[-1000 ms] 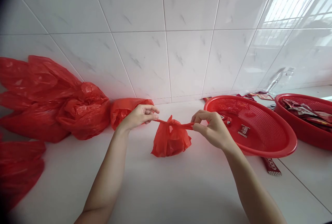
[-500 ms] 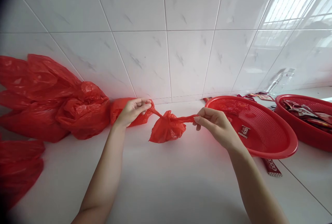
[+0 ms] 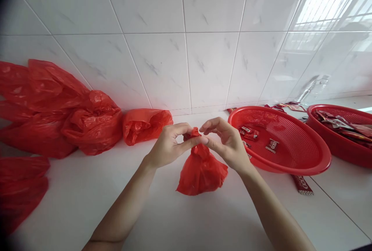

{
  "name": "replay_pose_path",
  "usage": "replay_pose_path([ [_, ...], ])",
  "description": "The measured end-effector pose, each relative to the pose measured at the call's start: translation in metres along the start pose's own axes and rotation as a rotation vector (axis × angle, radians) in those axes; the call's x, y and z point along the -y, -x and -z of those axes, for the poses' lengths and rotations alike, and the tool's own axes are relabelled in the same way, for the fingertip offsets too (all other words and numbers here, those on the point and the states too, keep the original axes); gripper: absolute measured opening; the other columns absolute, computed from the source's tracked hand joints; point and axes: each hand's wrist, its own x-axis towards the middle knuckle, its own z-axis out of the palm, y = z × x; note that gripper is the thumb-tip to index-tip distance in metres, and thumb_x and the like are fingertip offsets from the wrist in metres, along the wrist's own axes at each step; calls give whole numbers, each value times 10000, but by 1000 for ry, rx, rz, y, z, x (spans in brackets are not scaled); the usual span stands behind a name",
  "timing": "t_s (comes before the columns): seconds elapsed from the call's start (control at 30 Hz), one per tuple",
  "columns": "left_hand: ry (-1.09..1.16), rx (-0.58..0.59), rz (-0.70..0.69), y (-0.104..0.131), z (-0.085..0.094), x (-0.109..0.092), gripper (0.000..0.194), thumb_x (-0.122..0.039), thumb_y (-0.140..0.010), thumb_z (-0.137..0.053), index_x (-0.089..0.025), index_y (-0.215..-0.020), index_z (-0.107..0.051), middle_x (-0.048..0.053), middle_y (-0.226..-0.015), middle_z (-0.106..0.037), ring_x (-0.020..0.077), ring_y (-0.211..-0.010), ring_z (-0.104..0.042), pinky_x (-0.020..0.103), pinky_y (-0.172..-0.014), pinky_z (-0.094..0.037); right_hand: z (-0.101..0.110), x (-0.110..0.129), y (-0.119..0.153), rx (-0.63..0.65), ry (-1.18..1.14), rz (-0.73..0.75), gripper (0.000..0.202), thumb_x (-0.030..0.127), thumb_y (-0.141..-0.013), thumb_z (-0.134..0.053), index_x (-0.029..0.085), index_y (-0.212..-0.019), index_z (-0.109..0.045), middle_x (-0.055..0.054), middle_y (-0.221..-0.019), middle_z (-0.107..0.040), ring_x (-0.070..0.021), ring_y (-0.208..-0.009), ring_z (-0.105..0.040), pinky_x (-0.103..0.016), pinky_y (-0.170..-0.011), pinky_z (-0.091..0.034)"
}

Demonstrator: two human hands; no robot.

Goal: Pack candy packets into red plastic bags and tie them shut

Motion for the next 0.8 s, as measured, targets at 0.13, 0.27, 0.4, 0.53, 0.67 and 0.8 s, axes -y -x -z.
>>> replay_pose_path([
  [0.13, 94, -20, 46, 0, 6, -1, 263, -414, -890, -710, -184, -765, -691, 10, -742, -665, 136, -697, -587, 260, -669, -466, 1, -17, -4, 347, -140, -152, 380, 479, -902, -702, 212, -1170, -661, -93, -1124, -715, -231, -1008, -693, -383, -879, -574],
  [0.27, 152, -70, 76, -2, 6, 3, 277, -428, -880, -711, -182, -758, -677, 9, -722, -639, 137, -683, -576, 264, -655, -474, -7, -31, -2, 533, -177, -265, 414, 545, -950, -598, 154, -959, -733, -77, -847, -739, -219, -855, -701, -373, -816, -572],
  [0.4, 190, -251, 76, -8, 11, 11, 290, -421, -875, -713, -181, -724, -654, -11, -665, -578, 115, -636, -515, 240, -608, -453, -13, -38, -1, 518, -71, -328, 441, 576, -911, -635, 145, -954, -722, -15, -704, -638, -150, -648, -592, -287, -628, -510],
  [0.53, 192, -356, 69, -11, 19, 15, 342, -437, -839, -746, -175, -656, -626, -19, -621, -533, 105, -593, -477, 235, -570, -440, -25, -42, 2, 498, -88, -325, 440, 598, -911, -619, 168, -814, -620, 26, -672, -512, -113, -602, -465, -258, -583, -426],
  [0.67, 159, -414, 76, -10, 25, 14, 365, -442, -823, -763, -174, -629, -611, -18, -612, -522, 106, -592, -471, 240, -564, -430, -40, -46, 6, 468, -106, -302, 447, 607, -889, -647, 198, -757, -522, 48, -662, -454, -106, -590, -413, -248, -571, -418],
  [0.8, 196, -373, 56, -8, 26, 11, 313, -415, -826, -765, -175, -666, -642, -19, -621, -543, 104, -589, -481, 241, -555, -424, -39, -47, 7, 496, -78, -234, 426, 611, -910, -617, 187, -876, -598, 12, -736, -557, -129, -650, -510, -274, -632, -490],
])
